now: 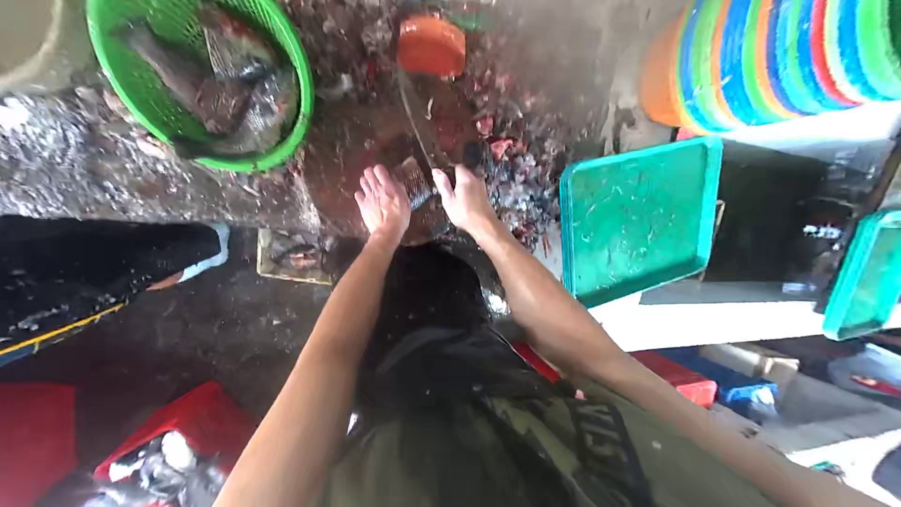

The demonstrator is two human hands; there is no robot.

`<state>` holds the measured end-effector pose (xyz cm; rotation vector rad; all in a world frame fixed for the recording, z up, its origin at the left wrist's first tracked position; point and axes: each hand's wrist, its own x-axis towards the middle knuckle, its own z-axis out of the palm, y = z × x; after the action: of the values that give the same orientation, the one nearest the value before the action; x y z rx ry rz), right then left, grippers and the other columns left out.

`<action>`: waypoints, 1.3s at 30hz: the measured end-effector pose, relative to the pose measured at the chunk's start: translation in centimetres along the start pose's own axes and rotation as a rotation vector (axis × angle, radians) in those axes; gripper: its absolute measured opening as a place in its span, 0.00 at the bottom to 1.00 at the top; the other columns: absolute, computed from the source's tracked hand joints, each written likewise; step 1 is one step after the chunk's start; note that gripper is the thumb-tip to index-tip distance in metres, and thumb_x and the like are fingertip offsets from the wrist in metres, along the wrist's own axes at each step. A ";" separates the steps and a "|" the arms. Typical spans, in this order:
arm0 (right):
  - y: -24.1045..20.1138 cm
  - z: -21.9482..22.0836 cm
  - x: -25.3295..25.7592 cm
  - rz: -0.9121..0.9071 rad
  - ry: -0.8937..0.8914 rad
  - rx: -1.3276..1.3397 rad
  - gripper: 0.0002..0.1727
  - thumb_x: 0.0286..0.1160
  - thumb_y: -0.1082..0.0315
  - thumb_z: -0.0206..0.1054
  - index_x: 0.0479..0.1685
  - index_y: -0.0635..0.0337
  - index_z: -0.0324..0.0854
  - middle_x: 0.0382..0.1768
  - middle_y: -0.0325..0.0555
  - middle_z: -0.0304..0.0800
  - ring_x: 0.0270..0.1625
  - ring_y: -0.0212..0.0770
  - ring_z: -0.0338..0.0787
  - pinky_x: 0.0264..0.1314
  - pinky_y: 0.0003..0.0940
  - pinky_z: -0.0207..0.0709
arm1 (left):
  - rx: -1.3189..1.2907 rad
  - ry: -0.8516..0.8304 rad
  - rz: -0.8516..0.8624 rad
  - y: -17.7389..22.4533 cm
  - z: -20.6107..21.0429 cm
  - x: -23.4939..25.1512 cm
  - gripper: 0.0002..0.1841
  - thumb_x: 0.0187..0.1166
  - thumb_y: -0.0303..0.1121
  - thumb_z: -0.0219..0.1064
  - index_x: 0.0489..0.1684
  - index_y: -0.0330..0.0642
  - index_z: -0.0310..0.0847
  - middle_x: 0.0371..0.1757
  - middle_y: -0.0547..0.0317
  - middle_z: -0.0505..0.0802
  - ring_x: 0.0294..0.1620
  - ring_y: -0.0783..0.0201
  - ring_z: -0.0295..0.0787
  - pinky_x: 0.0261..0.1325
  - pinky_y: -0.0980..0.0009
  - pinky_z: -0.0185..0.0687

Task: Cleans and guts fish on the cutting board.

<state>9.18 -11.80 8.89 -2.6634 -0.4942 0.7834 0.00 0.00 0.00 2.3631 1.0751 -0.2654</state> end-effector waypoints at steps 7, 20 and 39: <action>-0.2 -3.8 -5.5 -0.112 0.147 -0.051 0.30 0.93 0.44 0.47 0.68 0.62 0.74 0.35 0.53 0.90 0.38 0.52 0.94 0.42 0.53 0.88 | -0.047 0.105 0.087 -2.1 0.8 0.0 0.24 0.90 0.46 0.44 0.65 0.35 0.73 0.69 0.36 0.81 0.73 0.40 0.79 0.69 0.45 0.77; -2.2 -2.5 -7.3 0.195 -0.413 -0.431 0.31 0.92 0.43 0.45 0.66 0.65 0.71 0.48 0.62 0.88 0.51 0.62 0.94 0.47 0.62 0.87 | 0.040 0.023 0.079 -1.1 0.5 0.8 0.19 0.87 0.41 0.47 0.68 0.43 0.73 0.71 0.44 0.81 0.76 0.44 0.77 0.63 0.43 0.78; 0.4 5.8 -4.2 0.228 -0.198 -0.242 0.37 0.90 0.39 0.46 0.79 0.63 0.67 0.49 0.63 0.91 0.53 0.65 0.94 0.51 0.65 0.87 | 0.006 0.066 0.042 -0.9 0.9 0.3 0.22 0.88 0.41 0.45 0.67 0.36 0.74 0.70 0.39 0.83 0.75 0.43 0.79 0.68 0.47 0.78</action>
<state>2.68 -12.73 6.03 -2.9170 -0.3556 1.1267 -0.48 0.20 -1.26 2.4118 1.0553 -0.1770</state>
